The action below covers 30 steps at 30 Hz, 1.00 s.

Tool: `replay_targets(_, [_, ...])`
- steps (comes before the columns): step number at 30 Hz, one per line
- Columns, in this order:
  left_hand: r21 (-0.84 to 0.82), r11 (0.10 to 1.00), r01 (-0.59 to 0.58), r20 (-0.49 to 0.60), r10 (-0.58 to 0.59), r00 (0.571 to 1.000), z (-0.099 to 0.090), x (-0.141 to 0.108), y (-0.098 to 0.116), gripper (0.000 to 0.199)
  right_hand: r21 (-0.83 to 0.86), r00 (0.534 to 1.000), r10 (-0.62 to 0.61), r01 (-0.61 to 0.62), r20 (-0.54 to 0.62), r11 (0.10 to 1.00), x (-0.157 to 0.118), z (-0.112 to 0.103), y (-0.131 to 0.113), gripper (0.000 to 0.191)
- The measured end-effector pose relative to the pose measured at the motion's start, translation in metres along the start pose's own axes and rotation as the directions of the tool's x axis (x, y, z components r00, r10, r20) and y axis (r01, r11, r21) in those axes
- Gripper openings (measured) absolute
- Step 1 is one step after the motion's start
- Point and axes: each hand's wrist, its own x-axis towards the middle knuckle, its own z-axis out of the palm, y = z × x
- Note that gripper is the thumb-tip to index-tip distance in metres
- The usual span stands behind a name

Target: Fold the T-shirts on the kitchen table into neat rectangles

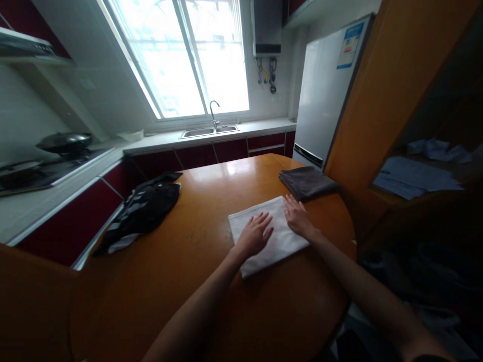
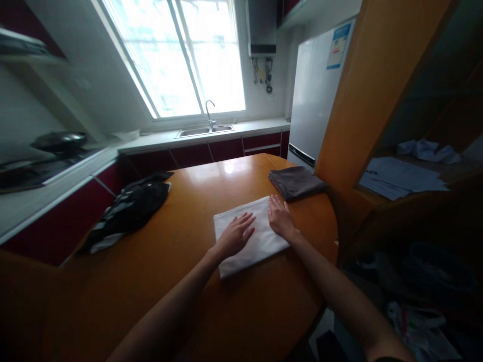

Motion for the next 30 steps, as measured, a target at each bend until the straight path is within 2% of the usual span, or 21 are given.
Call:
replay_targets(2, [0.104, 0.987, 0.126, -0.045, -0.122, 0.992, -0.001, 0.003, -0.022, 0.053, -0.025, 0.998, -0.043, 0.044, 0.056, 0.999, -0.003, 0.009, -0.008, 0.059])
replay_targets(5, [0.189, 0.948, 0.257, -0.027, -0.256, 0.966, 0.007, 0.001, -0.046, 0.058, -0.042, 0.986, -0.003, 0.010, 0.169, 0.999, -0.005, 0.022, -0.009, 0.062])
replay_targets(9, [0.185, 0.943, 0.277, -0.031, -0.276, 0.961, 0.018, 0.000, -0.057, 0.060, -0.022, 0.982, 0.006, -0.001, 0.191, 1.000, -0.005, 0.031, 0.000, 0.063])
replay_targets(12, [0.154, 0.932, 0.329, -0.055, -0.324, 0.944, 0.016, 0.003, -0.067, 0.061, 0.012, 0.983, 0.000, -0.002, 0.185, 1.000, -0.004, 0.032, 0.003, 0.063])
replay_targets(16, [0.096, 0.862, 0.497, -0.070, -0.492, 0.868, 0.004, 0.004, -0.090, 0.060, 0.033, 0.984, 0.001, -0.007, 0.180, 0.999, -0.005, 0.030, 0.003, 0.063])
replay_targets(18, [0.076, 0.820, 0.568, -0.116, -0.558, 0.822, -0.002, 0.000, -0.094, 0.060, 0.030, 0.984, 0.005, -0.011, 0.180, 1.000, -0.005, 0.030, 0.002, 0.063])
replay_targets(19, [0.074, 0.817, 0.572, -0.151, -0.557, 0.816, -0.003, -0.003, -0.093, 0.060, 0.026, 0.984, 0.006, -0.011, 0.179, 1.000, -0.005, 0.030, 0.002, 0.063])
replay_targets(20, [0.078, 0.834, 0.546, -0.182, -0.526, 0.831, -0.003, -0.007, -0.088, 0.060, 0.022, 0.984, 0.006, -0.010, 0.178, 1.000, -0.005, 0.029, 0.001, 0.063])
replay_targets(22, [0.103, 0.911, 0.399, -0.194, -0.375, 0.907, 0.000, -0.018, -0.072, 0.060, 0.012, 0.984, 0.002, -0.004, 0.176, 1.000, -0.006, 0.029, 0.001, 0.064])
replay_targets(24, [0.122, 0.971, 0.203, -0.112, -0.190, 0.975, 0.007, -0.031, -0.054, 0.062, 0.007, 0.984, -0.002, 0.000, 0.178, 1.000, -0.006, 0.029, 0.001, 0.063])
replay_targets(26, [0.116, 0.988, 0.101, -0.002, -0.102, 0.995, 0.012, -0.045, -0.040, 0.064, 0.009, 0.984, -0.002, 0.000, 0.176, 1.000, -0.006, 0.029, 0.001, 0.063])
replay_targets(28, [0.099, 0.991, 0.095, 0.057, -0.101, 0.993, 0.014, -0.057, -0.033, 0.063, 0.017, 0.985, -0.002, -0.001, 0.170, 1.000, -0.006, 0.029, 0.001, 0.062])
replay_targets(30, [0.083, 0.993, 0.089, 0.069, -0.095, 0.993, 0.011, -0.066, -0.030, 0.062, 0.024, 0.986, 0.000, -0.004, 0.167, 1.000, -0.006, 0.030, 0.002, 0.062])
